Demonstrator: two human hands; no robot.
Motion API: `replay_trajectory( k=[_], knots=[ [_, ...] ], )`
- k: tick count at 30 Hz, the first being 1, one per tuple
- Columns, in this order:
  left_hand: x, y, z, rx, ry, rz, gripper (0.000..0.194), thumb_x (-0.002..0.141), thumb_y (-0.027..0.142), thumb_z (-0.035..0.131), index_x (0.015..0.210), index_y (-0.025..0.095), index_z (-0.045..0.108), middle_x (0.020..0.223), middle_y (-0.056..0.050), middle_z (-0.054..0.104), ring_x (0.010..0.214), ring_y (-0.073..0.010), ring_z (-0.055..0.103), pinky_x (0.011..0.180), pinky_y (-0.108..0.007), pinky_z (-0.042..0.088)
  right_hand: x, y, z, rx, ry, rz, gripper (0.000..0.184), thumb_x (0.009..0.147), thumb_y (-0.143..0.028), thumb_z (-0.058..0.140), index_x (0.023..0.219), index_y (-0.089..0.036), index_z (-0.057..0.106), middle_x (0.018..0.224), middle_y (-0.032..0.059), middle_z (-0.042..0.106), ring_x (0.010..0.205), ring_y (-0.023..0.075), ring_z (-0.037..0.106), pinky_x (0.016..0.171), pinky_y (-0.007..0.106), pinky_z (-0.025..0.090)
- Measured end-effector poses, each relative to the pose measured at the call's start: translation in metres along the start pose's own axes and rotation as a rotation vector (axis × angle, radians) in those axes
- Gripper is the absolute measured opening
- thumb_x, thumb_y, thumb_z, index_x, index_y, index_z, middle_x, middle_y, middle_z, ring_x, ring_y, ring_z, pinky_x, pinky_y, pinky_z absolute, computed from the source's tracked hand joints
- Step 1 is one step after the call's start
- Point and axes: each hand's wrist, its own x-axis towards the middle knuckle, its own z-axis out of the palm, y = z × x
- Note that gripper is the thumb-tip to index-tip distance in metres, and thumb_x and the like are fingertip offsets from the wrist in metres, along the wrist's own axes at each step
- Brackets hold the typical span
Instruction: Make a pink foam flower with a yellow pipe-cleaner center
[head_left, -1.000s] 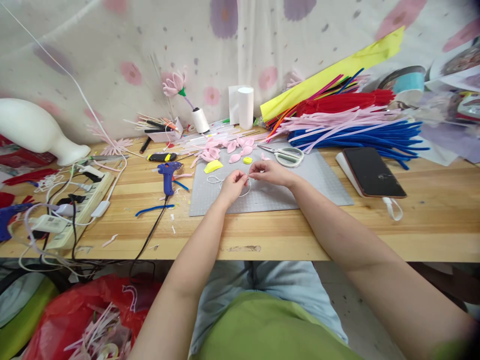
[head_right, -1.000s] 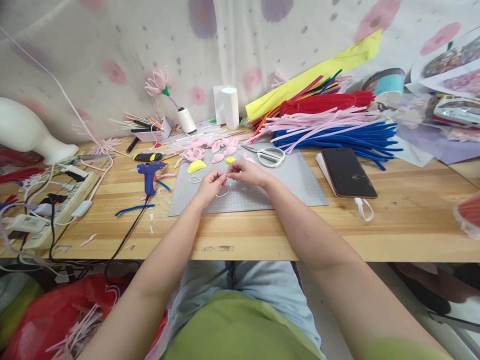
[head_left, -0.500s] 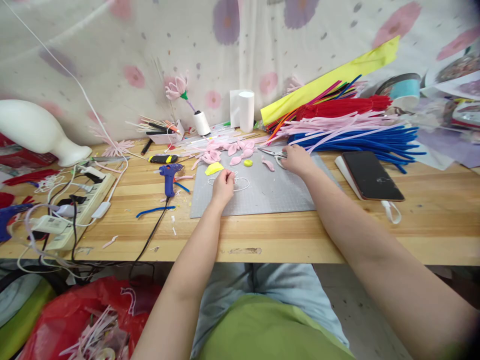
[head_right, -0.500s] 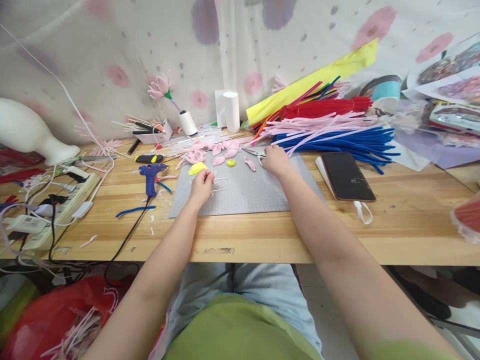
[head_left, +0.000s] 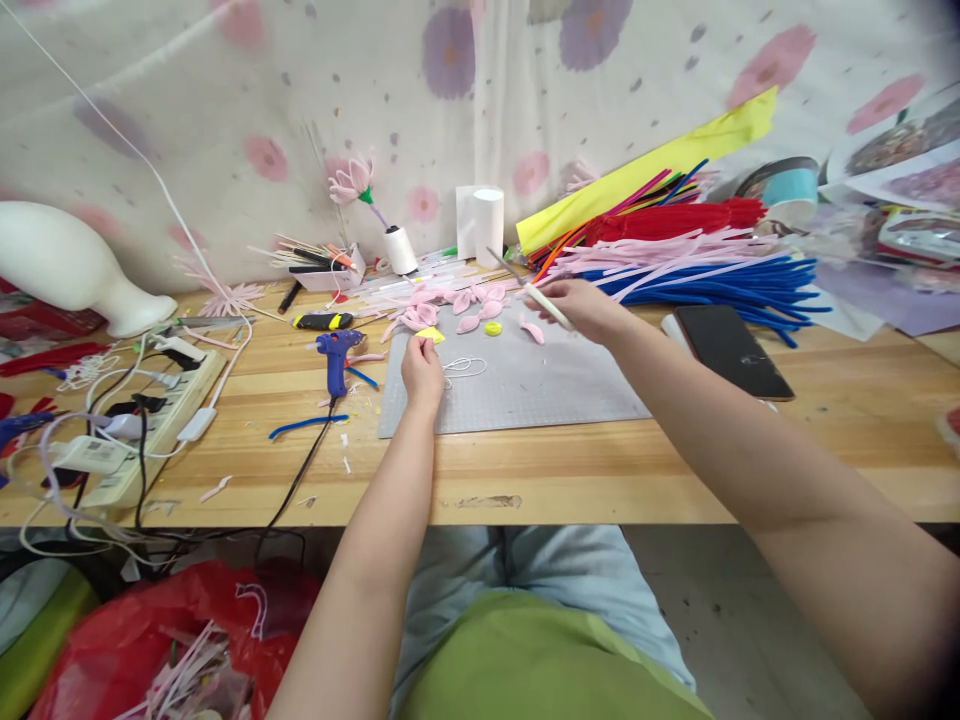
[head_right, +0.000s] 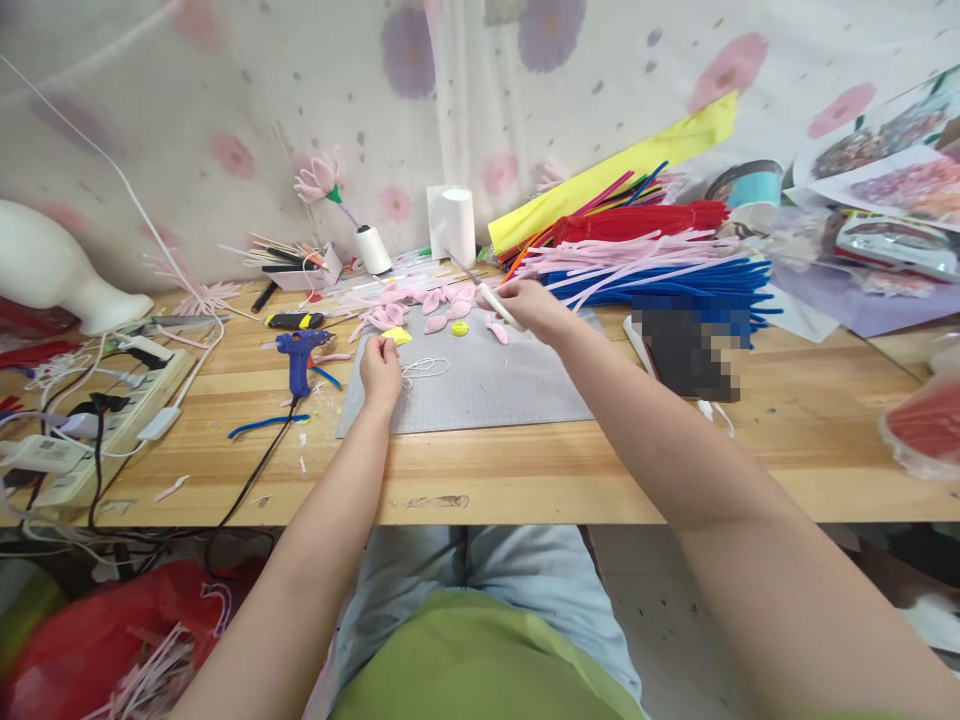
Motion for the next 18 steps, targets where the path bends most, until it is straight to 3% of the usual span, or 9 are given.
replay_trajectory(
  k=[3, 5, 7, 11, 18],
  knots=[
    [-0.002, 0.000, 0.000, 0.019, 0.023, 0.026, 0.014, 0.087, 0.023, 0.043, 0.073, 0.022, 0.043, 0.070, -0.001, 0.055, 0.071, -0.0166, 0.052, 0.069, -0.026, 0.034, -0.011, -0.016, 0.023, 0.389, -0.424, 0.143, 0.046, 0.082, -0.059, 0.048, 0.083, -0.015, 0.061, 0.082, 0.0117, 0.066, 0.067, 0.0174, 0.059, 0.062, 0.032, 0.049],
    [-0.003, -0.001, 0.000, 0.028, 0.037, 0.048, 0.014, 0.087, 0.023, 0.043, 0.074, 0.022, 0.044, 0.073, -0.003, 0.056, 0.076, -0.0174, 0.054, 0.071, -0.026, 0.035, -0.016, -0.022, 0.036, 0.501, -0.689, 0.205, 0.050, 0.083, -0.062, 0.045, 0.081, -0.014, 0.060, 0.077, 0.0106, 0.066, 0.065, 0.0165, 0.060, 0.061, 0.032, 0.050],
    [-0.004, -0.001, 0.000, 0.039, 0.046, 0.064, 0.012, 0.087, 0.022, 0.042, 0.075, 0.022, 0.045, 0.076, -0.004, 0.058, 0.080, -0.0182, 0.055, 0.074, -0.026, 0.036, -0.018, -0.023, 0.045, 0.525, -0.854, 0.230, 0.053, 0.082, -0.063, 0.044, 0.080, -0.013, 0.060, 0.071, 0.0089, 0.065, 0.064, 0.0161, 0.061, 0.060, 0.031, 0.051],
    [-0.004, -0.001, -0.002, 0.043, 0.061, 0.064, 0.011, 0.088, 0.021, 0.042, 0.077, 0.022, 0.046, 0.081, -0.005, 0.059, 0.084, -0.0185, 0.056, 0.075, -0.026, 0.036, -0.014, -0.022, 0.053, 0.524, -0.960, 0.239, 0.055, 0.082, -0.064, 0.043, 0.080, -0.012, 0.061, 0.066, 0.0071, 0.064, 0.059, 0.0152, 0.060, 0.057, 0.029, 0.051],
    [-0.004, 0.001, -0.003, 0.063, 0.087, 0.056, 0.011, 0.088, 0.020, 0.040, 0.078, 0.021, 0.046, 0.083, -0.007, 0.060, 0.086, -0.0192, 0.057, 0.077, -0.028, 0.037, -0.011, -0.021, 0.057, 0.548, -0.957, 0.226, 0.055, 0.081, -0.063, 0.046, 0.081, -0.011, 0.061, 0.065, 0.0064, 0.063, 0.053, 0.0126, 0.057, 0.054, 0.026, 0.049]
  ],
)
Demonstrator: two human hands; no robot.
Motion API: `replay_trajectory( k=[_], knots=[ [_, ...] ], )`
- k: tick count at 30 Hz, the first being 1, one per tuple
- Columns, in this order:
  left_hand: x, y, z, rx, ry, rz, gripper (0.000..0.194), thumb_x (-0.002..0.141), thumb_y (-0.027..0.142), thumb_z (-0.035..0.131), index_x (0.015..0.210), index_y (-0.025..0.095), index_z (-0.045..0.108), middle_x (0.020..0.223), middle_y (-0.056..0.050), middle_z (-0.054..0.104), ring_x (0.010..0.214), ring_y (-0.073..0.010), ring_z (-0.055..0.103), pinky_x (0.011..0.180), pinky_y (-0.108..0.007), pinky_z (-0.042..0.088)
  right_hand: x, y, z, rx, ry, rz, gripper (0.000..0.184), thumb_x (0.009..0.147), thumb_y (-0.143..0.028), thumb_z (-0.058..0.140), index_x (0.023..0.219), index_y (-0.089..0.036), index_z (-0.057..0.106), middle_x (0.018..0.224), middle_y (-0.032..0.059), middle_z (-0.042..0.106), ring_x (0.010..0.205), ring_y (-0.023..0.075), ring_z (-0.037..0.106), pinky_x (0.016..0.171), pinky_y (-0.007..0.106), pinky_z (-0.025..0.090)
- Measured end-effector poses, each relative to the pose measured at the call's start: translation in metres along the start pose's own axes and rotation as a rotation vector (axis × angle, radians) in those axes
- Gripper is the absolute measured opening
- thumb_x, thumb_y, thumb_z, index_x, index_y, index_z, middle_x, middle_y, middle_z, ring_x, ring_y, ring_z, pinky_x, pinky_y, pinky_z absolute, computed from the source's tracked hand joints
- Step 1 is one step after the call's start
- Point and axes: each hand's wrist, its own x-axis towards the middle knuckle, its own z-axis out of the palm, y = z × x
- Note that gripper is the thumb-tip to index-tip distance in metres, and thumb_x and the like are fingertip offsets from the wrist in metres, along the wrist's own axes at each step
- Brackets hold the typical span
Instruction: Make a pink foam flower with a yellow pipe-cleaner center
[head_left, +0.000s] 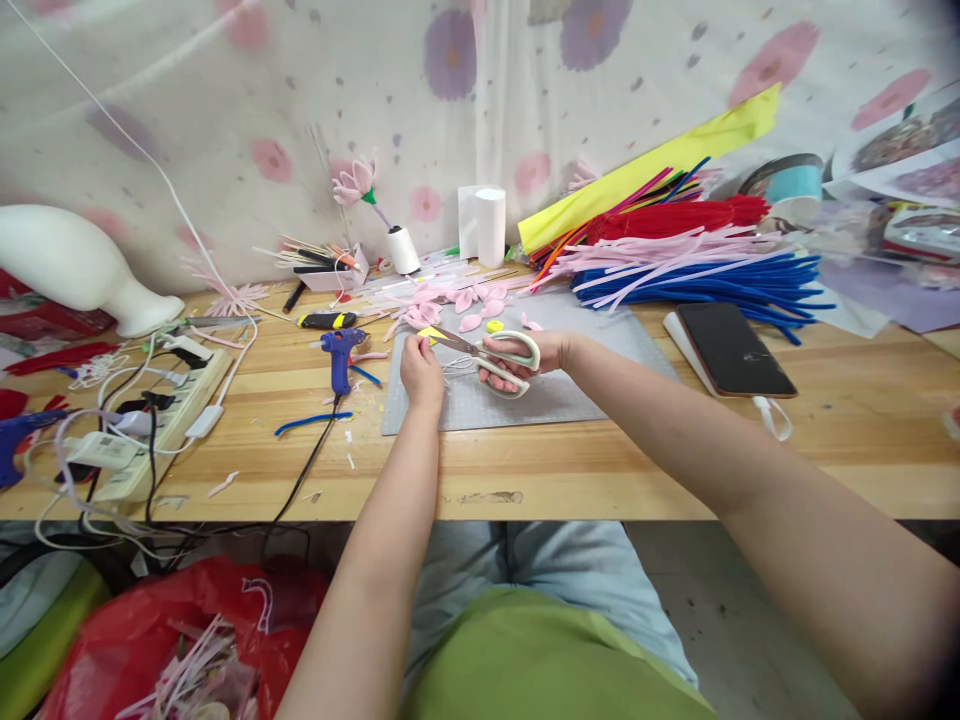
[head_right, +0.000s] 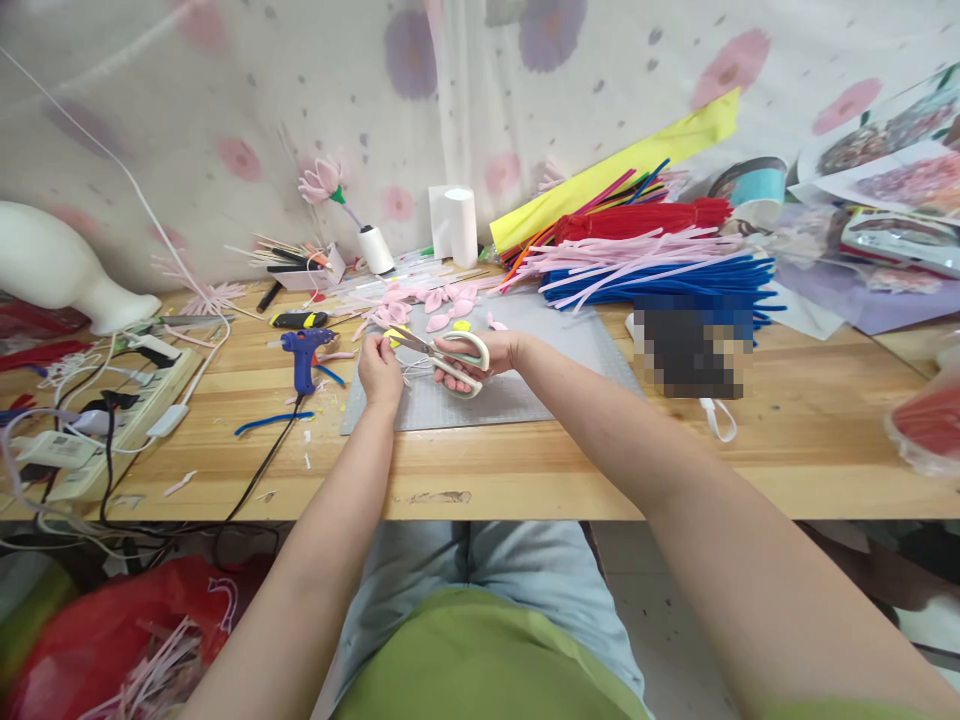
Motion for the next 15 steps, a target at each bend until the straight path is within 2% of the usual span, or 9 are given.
replay_trajectory(
  k=[8, 15],
  knots=[
    [-0.002, 0.000, -0.001, -0.006, -0.017, 0.033, 0.011, 0.089, 0.022, 0.040, 0.080, 0.021, 0.046, 0.086, -0.008, 0.061, 0.085, -0.0190, 0.057, 0.078, -0.028, 0.037, 0.007, 0.006, -0.002, 0.056, 0.023, 0.004, 0.050, 0.083, -0.060, 0.047, 0.081, -0.012, 0.060, 0.064, 0.0049, 0.063, 0.049, 0.0111, 0.055, 0.048, 0.023, 0.045],
    [-0.002, 0.000, 0.000, 0.048, -0.044, 0.050, 0.012, 0.089, 0.022, 0.039, 0.082, 0.020, 0.049, 0.085, -0.008, 0.062, 0.084, -0.0193, 0.058, 0.076, -0.028, 0.038, 0.016, 0.013, -0.004, 0.135, 0.014, -0.081, 0.048, 0.083, -0.060, 0.047, 0.080, -0.013, 0.058, 0.059, 0.0029, 0.059, 0.047, 0.0099, 0.053, 0.044, 0.021, 0.042]
  ],
)
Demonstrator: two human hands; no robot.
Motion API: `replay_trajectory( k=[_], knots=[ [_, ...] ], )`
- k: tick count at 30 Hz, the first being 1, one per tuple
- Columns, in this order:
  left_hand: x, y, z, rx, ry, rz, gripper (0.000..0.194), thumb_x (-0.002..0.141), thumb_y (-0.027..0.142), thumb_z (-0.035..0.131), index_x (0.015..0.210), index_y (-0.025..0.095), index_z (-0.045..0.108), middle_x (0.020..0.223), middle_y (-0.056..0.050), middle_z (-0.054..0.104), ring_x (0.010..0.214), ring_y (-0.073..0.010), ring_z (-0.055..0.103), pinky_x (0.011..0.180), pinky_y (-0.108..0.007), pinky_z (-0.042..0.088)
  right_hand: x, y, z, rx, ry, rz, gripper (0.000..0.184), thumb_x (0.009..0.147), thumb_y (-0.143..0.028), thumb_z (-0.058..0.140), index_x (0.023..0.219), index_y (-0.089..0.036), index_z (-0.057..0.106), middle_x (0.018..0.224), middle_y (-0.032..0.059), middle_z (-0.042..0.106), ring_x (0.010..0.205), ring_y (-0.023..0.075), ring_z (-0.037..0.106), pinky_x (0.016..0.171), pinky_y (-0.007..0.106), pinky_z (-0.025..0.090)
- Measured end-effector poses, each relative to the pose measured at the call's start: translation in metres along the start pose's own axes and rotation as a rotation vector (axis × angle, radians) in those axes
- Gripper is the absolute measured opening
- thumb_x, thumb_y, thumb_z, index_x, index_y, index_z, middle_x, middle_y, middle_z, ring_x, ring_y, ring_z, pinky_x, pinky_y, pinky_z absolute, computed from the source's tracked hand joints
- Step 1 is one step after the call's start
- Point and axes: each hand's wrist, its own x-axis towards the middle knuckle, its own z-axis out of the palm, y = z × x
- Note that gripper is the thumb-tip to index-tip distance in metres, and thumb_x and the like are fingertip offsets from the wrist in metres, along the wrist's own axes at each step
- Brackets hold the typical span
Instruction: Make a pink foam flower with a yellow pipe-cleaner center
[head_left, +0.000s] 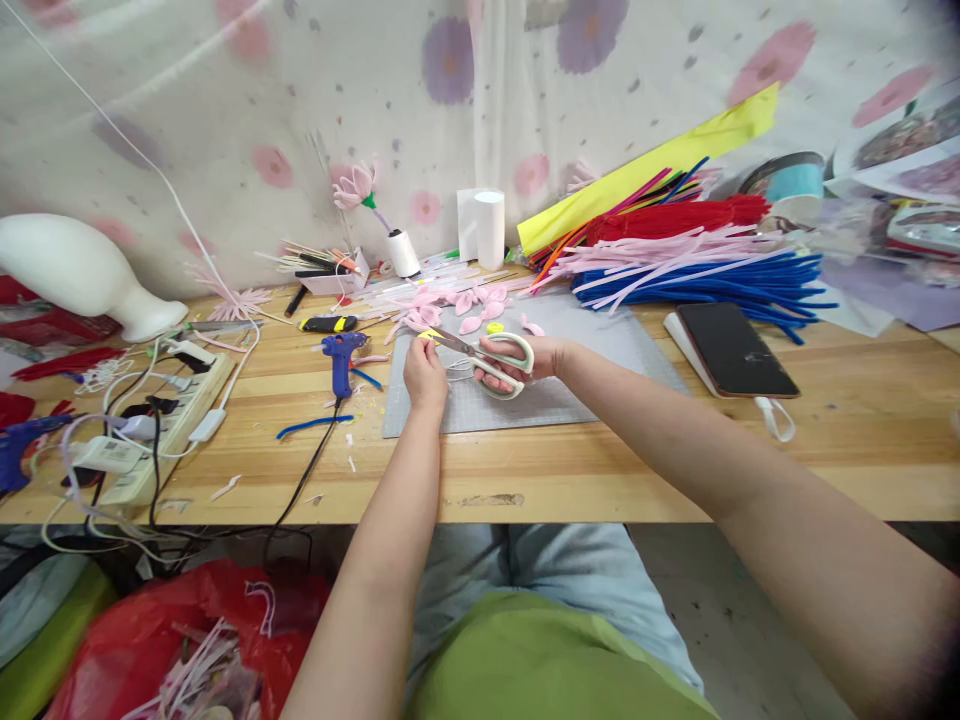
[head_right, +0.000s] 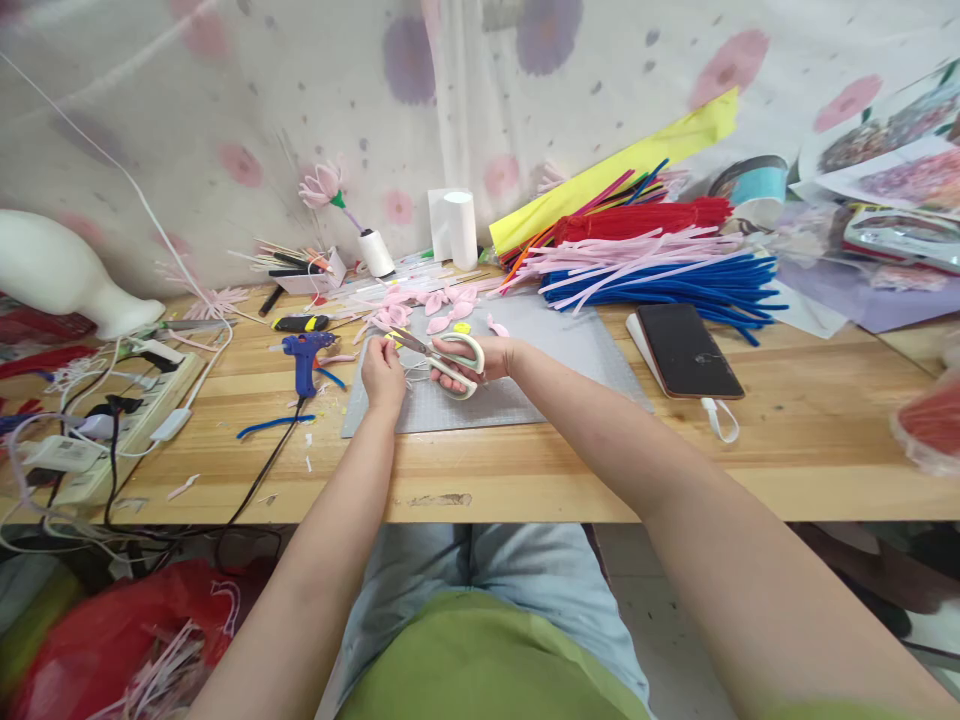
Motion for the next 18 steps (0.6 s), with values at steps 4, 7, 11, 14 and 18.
replay_trajectory(
  k=[4, 7, 11, 14, 18],
  knots=[
    [0.001, 0.000, 0.001, 0.018, 0.001, 0.009, 0.011, 0.088, 0.020, 0.041, 0.079, 0.020, 0.048, 0.083, -0.007, 0.062, 0.082, -0.0188, 0.057, 0.073, -0.027, 0.037, 0.004, 0.004, 0.005, 0.054, 0.057, -0.005, 0.046, 0.082, -0.059, 0.049, 0.076, -0.015, 0.055, 0.049, -0.0013, 0.050, 0.040, 0.0066, 0.043, 0.037, 0.017, 0.034],
    [0.001, 0.002, 0.001, 0.007, 0.002, 0.006, 0.011, 0.087, 0.018, 0.043, 0.077, 0.020, 0.046, 0.082, -0.007, 0.062, 0.078, -0.0184, 0.056, 0.071, -0.027, 0.036, 0.003, 0.003, 0.007, 0.045, 0.104, -0.052, 0.046, 0.081, -0.061, 0.051, 0.073, -0.016, 0.052, 0.045, -0.0040, 0.044, 0.036, 0.0051, 0.036, 0.034, 0.017, 0.027],
    [-0.001, 0.004, -0.001, -0.039, 0.008, -0.019, 0.013, 0.086, 0.017, 0.044, 0.074, 0.021, 0.044, 0.076, -0.004, 0.059, 0.072, -0.0171, 0.053, 0.068, -0.027, 0.034, -0.005, -0.010, -0.003, -0.102, 0.309, -0.234, 0.047, 0.077, -0.063, 0.055, 0.073, -0.016, 0.051, 0.047, -0.0037, 0.045, 0.039, 0.0058, 0.037, 0.037, 0.019, 0.028],
    [-0.002, 0.002, -0.001, -0.140, 0.017, -0.058, 0.016, 0.086, 0.018, 0.046, 0.070, 0.021, 0.043, 0.068, -0.001, 0.054, 0.065, -0.0145, 0.049, 0.065, -0.025, 0.033, -0.018, -0.020, -0.029, -0.418, 0.709, -0.224, 0.044, 0.072, -0.060, 0.062, 0.070, -0.017, 0.053, 0.055, 0.0021, 0.052, 0.051, 0.0117, 0.050, 0.047, 0.025, 0.036],
    [-0.001, -0.001, 0.006, -0.377, -0.013, -0.100, 0.019, 0.086, 0.022, 0.046, 0.067, 0.020, 0.044, 0.064, 0.002, 0.050, 0.061, -0.0109, 0.046, 0.064, -0.022, 0.034, -0.044, -0.012, -0.083, -0.963, 1.266, -0.109, 0.039, 0.059, -0.043, 0.078, 0.053, -0.019, 0.047, 0.060, 0.0089, 0.053, 0.086, 0.0300, 0.057, 0.071, 0.038, 0.040]
  ],
)
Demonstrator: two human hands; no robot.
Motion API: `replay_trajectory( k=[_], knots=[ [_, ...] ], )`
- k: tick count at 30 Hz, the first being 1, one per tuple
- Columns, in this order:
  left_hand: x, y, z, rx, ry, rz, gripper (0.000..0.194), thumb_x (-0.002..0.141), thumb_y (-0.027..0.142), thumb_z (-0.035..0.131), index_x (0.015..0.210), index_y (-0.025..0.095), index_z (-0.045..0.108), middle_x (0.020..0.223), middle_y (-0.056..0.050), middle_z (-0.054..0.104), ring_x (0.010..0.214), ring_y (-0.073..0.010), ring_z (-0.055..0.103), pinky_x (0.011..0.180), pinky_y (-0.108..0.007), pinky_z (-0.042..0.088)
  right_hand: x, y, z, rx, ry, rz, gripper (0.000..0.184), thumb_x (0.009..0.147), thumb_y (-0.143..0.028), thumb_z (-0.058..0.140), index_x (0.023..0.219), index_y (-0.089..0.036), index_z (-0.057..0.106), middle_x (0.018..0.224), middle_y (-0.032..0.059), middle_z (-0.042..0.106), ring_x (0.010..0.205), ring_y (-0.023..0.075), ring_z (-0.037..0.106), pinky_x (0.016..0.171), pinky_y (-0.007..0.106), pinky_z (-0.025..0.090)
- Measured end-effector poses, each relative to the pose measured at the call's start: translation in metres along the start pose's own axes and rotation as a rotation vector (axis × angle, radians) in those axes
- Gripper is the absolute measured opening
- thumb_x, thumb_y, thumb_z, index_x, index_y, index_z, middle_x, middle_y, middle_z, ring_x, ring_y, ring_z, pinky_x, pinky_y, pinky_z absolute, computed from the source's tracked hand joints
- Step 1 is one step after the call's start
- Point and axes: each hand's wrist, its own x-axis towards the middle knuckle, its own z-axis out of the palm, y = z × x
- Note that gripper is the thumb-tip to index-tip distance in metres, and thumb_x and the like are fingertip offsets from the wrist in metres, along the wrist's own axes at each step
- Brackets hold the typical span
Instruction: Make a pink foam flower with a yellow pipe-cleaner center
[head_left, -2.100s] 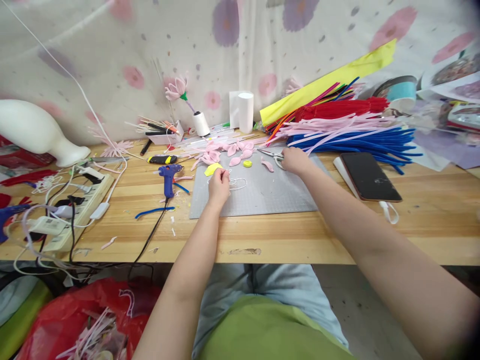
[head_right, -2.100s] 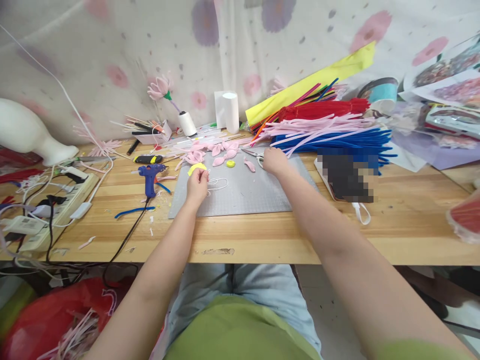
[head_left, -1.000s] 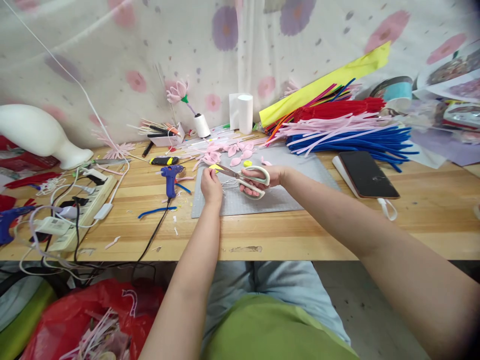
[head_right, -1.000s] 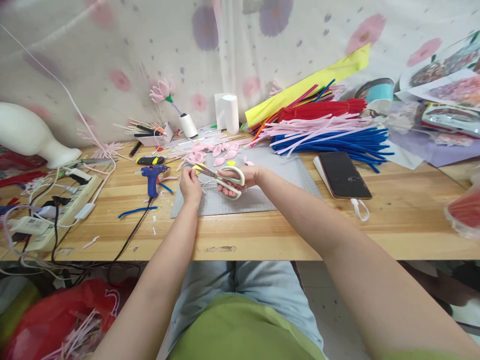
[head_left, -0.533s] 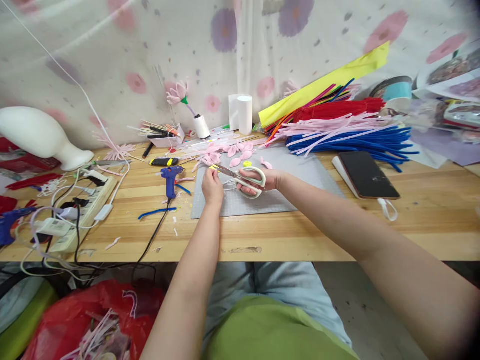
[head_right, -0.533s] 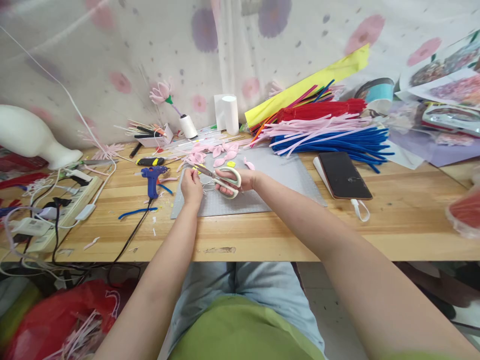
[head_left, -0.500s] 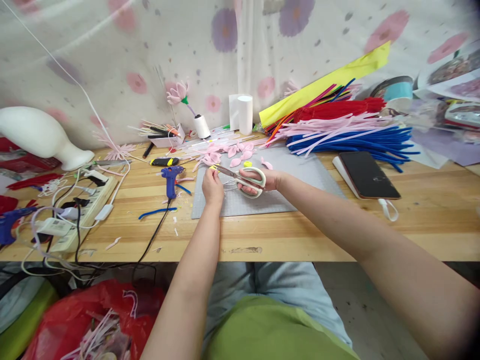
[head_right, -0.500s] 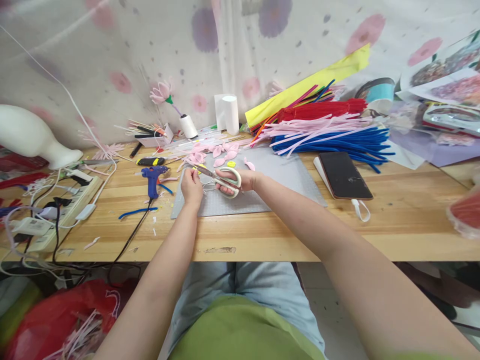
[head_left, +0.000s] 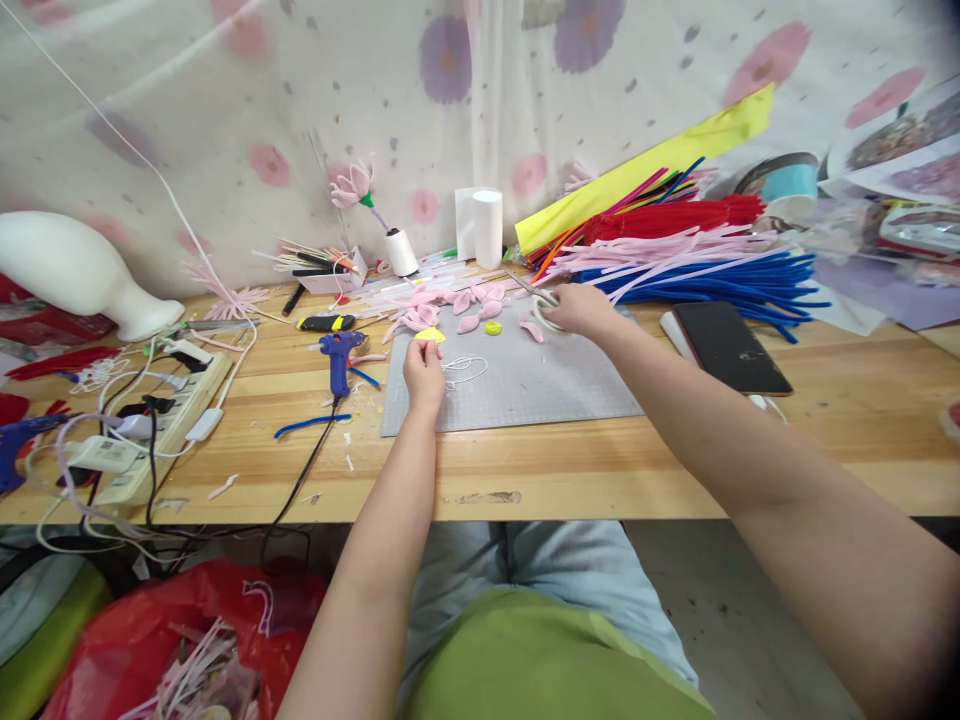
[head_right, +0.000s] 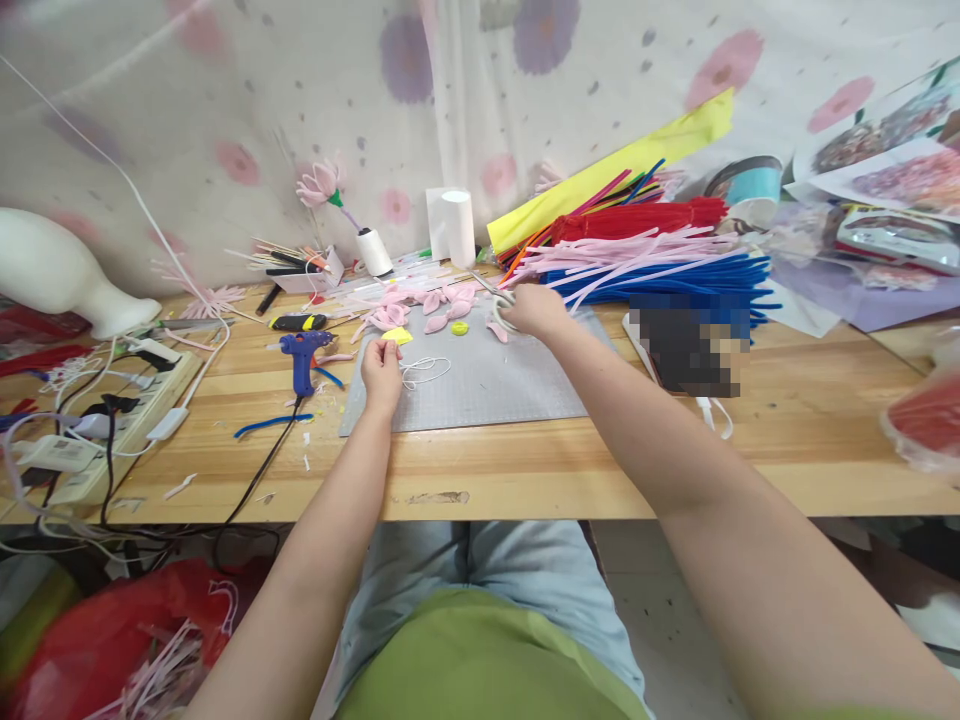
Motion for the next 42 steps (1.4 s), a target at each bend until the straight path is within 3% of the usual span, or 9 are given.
replay_trajectory(
  k=[5, 8, 11, 14, 16, 18, 23, 36, 42],
  knots=[
    [-0.001, -0.001, 0.010, -0.215, -0.063, -0.102, 0.019, 0.085, 0.023, 0.047, 0.067, 0.018, 0.046, 0.061, 0.003, 0.048, 0.056, -0.0084, 0.043, 0.060, -0.021, 0.035, 0.001, 0.053, -0.002, -0.005, 0.222, -0.028, 0.036, 0.053, -0.032, 0.080, 0.062, -0.021, 0.048, 0.063, 0.0074, 0.052, 0.093, 0.0366, 0.053, 0.079, 0.049, 0.036],
    [-0.003, 0.002, 0.012, -0.265, -0.107, -0.146, 0.019, 0.085, 0.026, 0.049, 0.067, 0.019, 0.046, 0.061, 0.004, 0.049, 0.052, -0.0075, 0.040, 0.056, -0.021, 0.034, -0.010, 0.044, 0.000, -0.009, 0.218, -0.065, 0.029, 0.058, -0.028, 0.076, 0.063, -0.020, 0.049, 0.072, 0.0094, 0.054, 0.097, 0.0360, 0.051, 0.084, 0.052, 0.033],
    [-0.006, 0.004, 0.012, -0.252, -0.166, -0.143, 0.022, 0.083, 0.030, 0.053, 0.066, 0.018, 0.047, 0.060, 0.004, 0.049, 0.053, -0.0074, 0.041, 0.056, -0.020, 0.035, -0.022, 0.011, 0.007, 0.106, 0.191, -0.173, 0.021, 0.064, -0.028, 0.071, 0.064, -0.019, 0.053, 0.081, 0.0118, 0.056, 0.103, 0.0333, 0.047, 0.090, 0.050, 0.029],
    [-0.009, 0.006, 0.013, -0.236, -0.241, -0.148, 0.023, 0.082, 0.034, 0.055, 0.067, 0.019, 0.049, 0.058, 0.003, 0.050, 0.053, -0.0077, 0.042, 0.055, -0.020, 0.036, -0.037, -0.028, 0.024, 0.297, 0.008, -0.199, 0.022, 0.069, -0.039, 0.067, 0.070, -0.018, 0.058, 0.078, 0.0077, 0.058, 0.084, 0.0227, 0.053, 0.078, 0.041, 0.039],
    [-0.012, 0.008, 0.014, -0.239, -0.283, -0.150, 0.023, 0.082, 0.036, 0.056, 0.068, 0.018, 0.049, 0.058, 0.003, 0.051, 0.052, -0.0078, 0.042, 0.055, -0.020, 0.037, -0.048, -0.047, 0.040, 0.628, -0.271, -0.172, 0.030, 0.066, -0.042, 0.069, 0.082, -0.018, 0.061, 0.078, 0.0043, 0.058, 0.075, 0.0170, 0.053, 0.070, 0.035, 0.042],
    [-0.014, 0.010, 0.015, -0.249, -0.321, -0.148, 0.024, 0.082, 0.036, 0.056, 0.068, 0.018, 0.050, 0.057, 0.003, 0.051, 0.052, -0.0079, 0.042, 0.055, -0.021, 0.037, -0.058, -0.059, 0.055, 0.848, -0.425, -0.152, 0.040, 0.061, -0.041, 0.072, 0.092, -0.018, 0.061, 0.078, 0.0012, 0.056, 0.070, 0.0132, 0.052, 0.066, 0.030, 0.042],
    [-0.017, 0.011, 0.016, -0.330, -0.415, -0.173, 0.019, 0.083, 0.028, 0.055, 0.068, 0.017, 0.049, 0.058, 0.004, 0.050, 0.052, -0.0073, 0.041, 0.055, -0.021, 0.036, -0.069, -0.061, 0.075, 0.984, -0.554, -0.145, 0.040, 0.063, -0.038, 0.073, 0.096, -0.017, 0.063, 0.076, -0.0003, 0.058, 0.067, 0.0099, 0.050, 0.063, 0.026, 0.037],
    [-0.022, 0.021, 0.015, -0.283, -0.475, -0.280, 0.018, 0.081, 0.028, 0.058, 0.068, 0.016, 0.053, 0.060, 0.003, 0.056, 0.051, -0.0060, 0.045, 0.054, -0.019, 0.037, -0.068, -0.058, 0.075, 1.031, -0.364, -0.048, 0.031, 0.056, -0.041, 0.074, 0.068, -0.016, 0.061, 0.064, -0.0031, 0.055, 0.058, 0.0078, 0.042, 0.059, 0.024, 0.033],
    [-0.020, 0.032, 0.011, -0.464, -0.321, -0.431, 0.012, 0.081, 0.021, 0.056, 0.071, 0.015, 0.055, 0.068, 0.000, 0.065, 0.067, -0.0102, 0.062, 0.068, -0.024, 0.049, -0.069, -0.060, 0.056, 0.995, -0.409, -0.141, 0.027, 0.058, -0.039, 0.074, 0.066, -0.016, 0.062, 0.065, -0.0023, 0.056, 0.060, 0.0088, 0.044, 0.061, 0.026, 0.035]
  ],
)
